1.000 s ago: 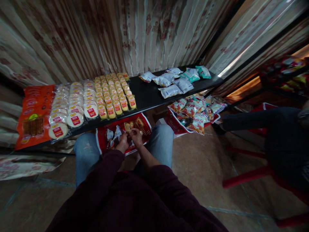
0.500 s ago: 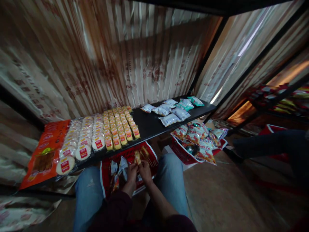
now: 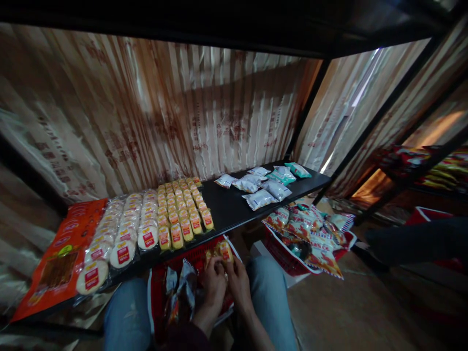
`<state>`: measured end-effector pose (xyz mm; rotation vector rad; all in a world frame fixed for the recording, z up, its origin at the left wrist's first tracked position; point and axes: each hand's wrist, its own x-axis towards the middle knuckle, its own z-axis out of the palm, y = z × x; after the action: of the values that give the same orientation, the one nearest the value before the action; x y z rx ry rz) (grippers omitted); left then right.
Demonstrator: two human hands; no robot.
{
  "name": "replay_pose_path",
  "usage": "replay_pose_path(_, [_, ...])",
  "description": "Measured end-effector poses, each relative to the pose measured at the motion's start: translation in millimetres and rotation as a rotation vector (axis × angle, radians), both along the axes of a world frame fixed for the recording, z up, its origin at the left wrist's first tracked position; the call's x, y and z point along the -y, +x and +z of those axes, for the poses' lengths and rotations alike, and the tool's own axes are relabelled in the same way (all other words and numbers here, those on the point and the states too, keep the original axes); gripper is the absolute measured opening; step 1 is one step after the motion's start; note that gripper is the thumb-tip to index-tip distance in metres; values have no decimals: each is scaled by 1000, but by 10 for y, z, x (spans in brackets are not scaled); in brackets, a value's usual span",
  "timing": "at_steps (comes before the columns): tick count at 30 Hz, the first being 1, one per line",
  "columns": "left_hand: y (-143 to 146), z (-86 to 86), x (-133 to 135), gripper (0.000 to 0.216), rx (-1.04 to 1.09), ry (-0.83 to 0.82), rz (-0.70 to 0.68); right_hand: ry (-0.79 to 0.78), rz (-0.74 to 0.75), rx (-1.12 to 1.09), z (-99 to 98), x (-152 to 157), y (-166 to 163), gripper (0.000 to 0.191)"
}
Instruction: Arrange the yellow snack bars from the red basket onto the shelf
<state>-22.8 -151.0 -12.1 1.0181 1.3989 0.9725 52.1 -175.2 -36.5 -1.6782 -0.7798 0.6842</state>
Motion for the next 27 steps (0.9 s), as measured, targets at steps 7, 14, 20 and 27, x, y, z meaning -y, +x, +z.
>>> replay_pose_path(7, [224,212,-202,26,145,148,-138,113,-111,-91,240,-197,278,54])
replay_pose_path(14, [421,381,-699,25,117,191,-135,214,10,-52,527,-622,518,46])
replay_pose_path(20, [552,603,-1090,19,66,165,-177,262,85,-99,519,-1080,671,46])
replay_pose_path(27, [602,1046,-1499,32,-224,179,-193,314,85,-135,662,-1711,702,40])
